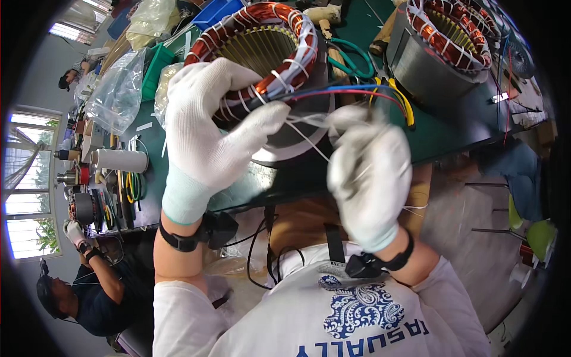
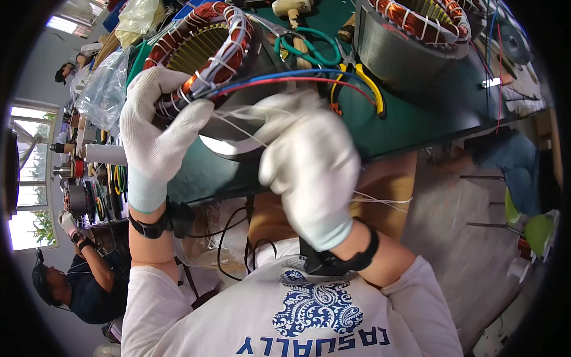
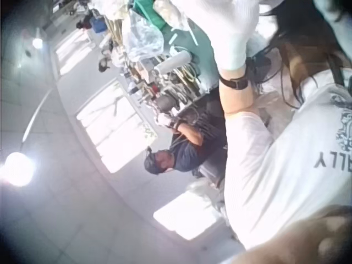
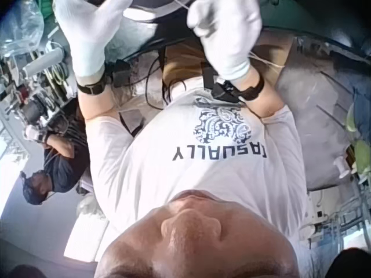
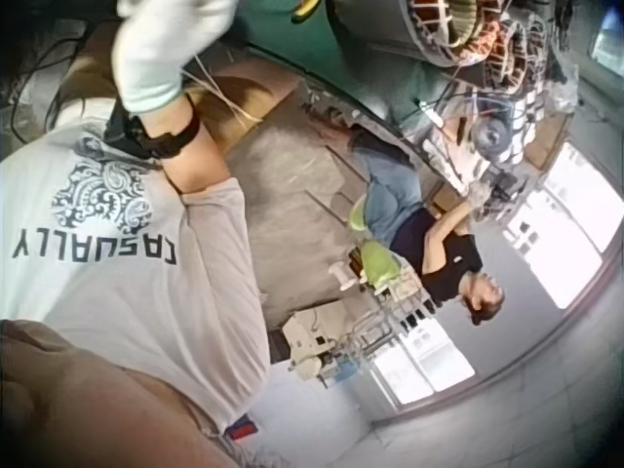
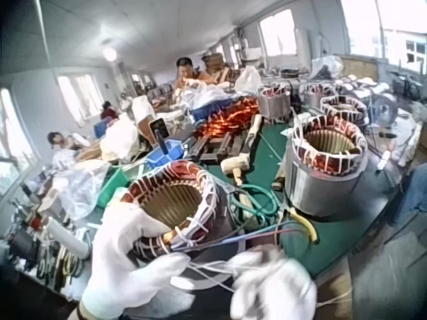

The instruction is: Wiring and securing connections on motor stators at a fabrication bench.

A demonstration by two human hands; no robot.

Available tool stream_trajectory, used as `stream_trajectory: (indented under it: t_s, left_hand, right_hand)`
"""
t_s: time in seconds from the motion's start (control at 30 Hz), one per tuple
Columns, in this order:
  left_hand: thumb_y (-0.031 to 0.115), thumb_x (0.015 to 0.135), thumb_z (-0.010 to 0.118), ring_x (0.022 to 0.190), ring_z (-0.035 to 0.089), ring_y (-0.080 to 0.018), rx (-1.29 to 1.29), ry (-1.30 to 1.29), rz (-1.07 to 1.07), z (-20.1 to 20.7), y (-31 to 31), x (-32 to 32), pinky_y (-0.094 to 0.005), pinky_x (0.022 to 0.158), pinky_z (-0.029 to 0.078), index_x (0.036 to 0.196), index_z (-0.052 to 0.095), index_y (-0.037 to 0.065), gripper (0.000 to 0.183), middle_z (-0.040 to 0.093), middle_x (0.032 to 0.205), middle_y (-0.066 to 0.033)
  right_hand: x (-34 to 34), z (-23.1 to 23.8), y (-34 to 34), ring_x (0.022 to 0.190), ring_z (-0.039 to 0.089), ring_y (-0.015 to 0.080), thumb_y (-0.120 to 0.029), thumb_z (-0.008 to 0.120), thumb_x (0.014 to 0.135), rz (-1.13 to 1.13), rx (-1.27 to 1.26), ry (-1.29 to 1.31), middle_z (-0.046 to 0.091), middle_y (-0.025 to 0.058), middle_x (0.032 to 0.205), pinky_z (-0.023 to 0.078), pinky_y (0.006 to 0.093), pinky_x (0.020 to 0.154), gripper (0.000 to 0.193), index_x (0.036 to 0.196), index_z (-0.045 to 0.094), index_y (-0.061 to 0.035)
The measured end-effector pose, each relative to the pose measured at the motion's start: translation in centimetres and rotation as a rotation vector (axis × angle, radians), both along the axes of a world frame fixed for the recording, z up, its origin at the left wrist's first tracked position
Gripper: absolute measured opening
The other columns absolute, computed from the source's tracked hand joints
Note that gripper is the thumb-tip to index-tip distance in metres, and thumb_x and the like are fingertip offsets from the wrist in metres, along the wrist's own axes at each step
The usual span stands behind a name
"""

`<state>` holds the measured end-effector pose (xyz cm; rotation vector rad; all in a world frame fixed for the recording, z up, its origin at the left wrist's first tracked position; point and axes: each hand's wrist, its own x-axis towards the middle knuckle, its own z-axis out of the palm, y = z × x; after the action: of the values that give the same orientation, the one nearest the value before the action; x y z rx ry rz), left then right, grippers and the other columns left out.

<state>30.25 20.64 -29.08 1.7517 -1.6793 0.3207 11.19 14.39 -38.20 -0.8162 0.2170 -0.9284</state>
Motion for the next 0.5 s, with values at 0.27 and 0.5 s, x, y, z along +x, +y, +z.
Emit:
stream_trajectory:
  t_s: [0.27, 0.5]
  left_hand:
    - [0.029, 0.072, 0.082, 0.079, 0.061, -0.0281, 0.048, 0.05, 0.071, 0.0, 0.5, -0.5, -0.0367, 0.081, 0.044, 0.088, 0.068, 0.003, 0.034, 0.065, 0.079, -0.0088]
    - [0.027, 0.072, 0.082, 0.081, 0.06, -0.0264, 0.007, 0.009, 0.04, 0.0, 0.4, -0.7, -0.0371, 0.083, 0.044, 0.09, 0.067, 0.003, 0.033, 0.064, 0.079, -0.0084]
  right_hand:
    - [-7.5, 3.0, -3.3, 0.065, 0.048, 0.0011, -0.015, 0.054, 0.104, 0.011, -0.09, 0.073, 0.062, 0.0046, 0.085, 0.037, 0.0165, 0.054, 0.023, 0.104, 0.066, 0.005]
    - [-8.4, 1.5, -3.6, 0.066, 0.042, 0.0007, -0.015, 0.056, 0.101, 0.084, -0.121, 0.709, 0.06, -0.005, 0.083, 0.035, 0.0195, 0.058, 0.02, 0.104, 0.071, -0.0017]
